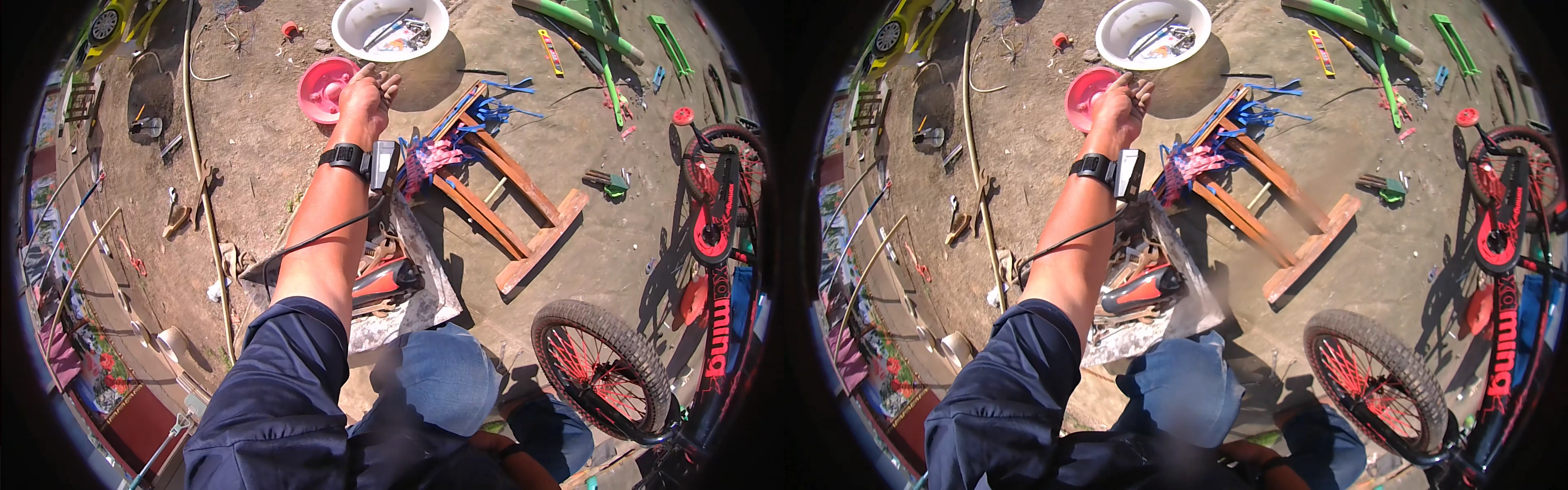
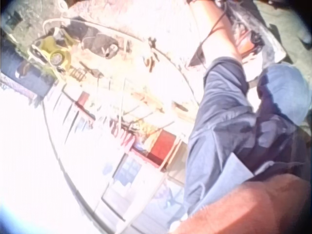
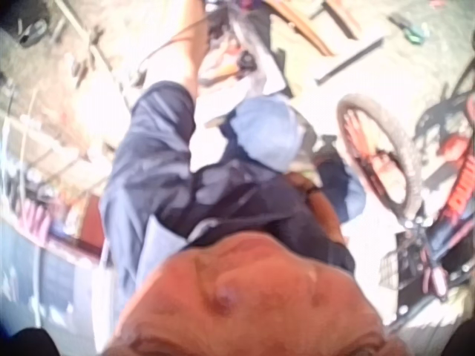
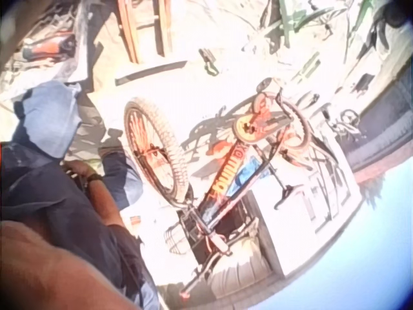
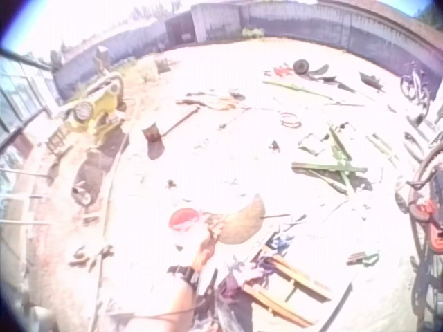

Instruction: The person works on the front wheel of a bicycle, using a wrench to tighten the axle nuts. They then pick up a white bowl containing small parts, select a bolt, and attach it to the wheel hub. Finally, they adjust the brake cable and caliper near the wheel.

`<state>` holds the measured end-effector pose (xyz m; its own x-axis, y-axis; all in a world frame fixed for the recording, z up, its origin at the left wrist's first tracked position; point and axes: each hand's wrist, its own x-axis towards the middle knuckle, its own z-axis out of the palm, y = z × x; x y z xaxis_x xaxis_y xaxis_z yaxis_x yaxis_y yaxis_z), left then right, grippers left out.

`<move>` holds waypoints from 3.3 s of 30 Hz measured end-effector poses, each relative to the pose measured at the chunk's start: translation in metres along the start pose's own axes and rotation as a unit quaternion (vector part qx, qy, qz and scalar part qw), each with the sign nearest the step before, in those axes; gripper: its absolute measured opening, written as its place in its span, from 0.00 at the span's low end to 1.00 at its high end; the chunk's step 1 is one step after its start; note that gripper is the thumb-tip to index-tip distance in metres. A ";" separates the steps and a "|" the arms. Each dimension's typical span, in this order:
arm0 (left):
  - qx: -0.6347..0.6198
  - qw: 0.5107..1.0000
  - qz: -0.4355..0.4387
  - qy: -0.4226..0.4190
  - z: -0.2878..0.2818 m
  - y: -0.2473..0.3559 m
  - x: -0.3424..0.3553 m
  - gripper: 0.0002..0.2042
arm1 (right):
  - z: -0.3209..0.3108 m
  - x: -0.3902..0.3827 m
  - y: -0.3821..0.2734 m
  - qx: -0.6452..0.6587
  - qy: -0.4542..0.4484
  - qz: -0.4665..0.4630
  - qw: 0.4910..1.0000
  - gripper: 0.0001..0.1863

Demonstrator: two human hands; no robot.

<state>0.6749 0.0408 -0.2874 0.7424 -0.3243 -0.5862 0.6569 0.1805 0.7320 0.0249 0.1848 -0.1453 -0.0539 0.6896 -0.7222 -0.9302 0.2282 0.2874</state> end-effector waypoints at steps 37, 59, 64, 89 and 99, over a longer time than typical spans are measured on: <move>0.003 0.999 0.044 0.031 -0.025 0.020 0.050 0.23 | 0.013 0.016 -0.003 -0.030 -0.073 0.048 0.996 0.32; 0.160 0.985 0.033 0.054 -0.123 -0.012 -0.093 0.21 | 0.003 0.049 0.030 -0.093 -0.007 -0.029 0.995 0.30; 0.256 0.967 -0.010 -0.006 -0.122 -0.005 -0.087 0.26 | 0.006 0.037 0.026 -0.092 -0.010 -0.036 0.995 0.31; 0.302 0.949 0.044 -0.085 -0.123 0.053 -0.176 0.16 | 0.020 0.046 0.033 -0.147 0.017 -0.070 0.987 0.32; 0.313 0.929 0.082 -0.180 -0.121 0.091 -0.327 0.13 | -0.005 0.003 0.013 -0.006 0.244 -0.347 0.906 0.31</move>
<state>0.5080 0.2758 -0.0708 0.6592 -0.6504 -0.3774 0.2494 -0.2844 0.9257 0.0112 0.1865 -0.1467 0.3939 -0.0037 -0.9191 -0.8050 0.4812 -0.3470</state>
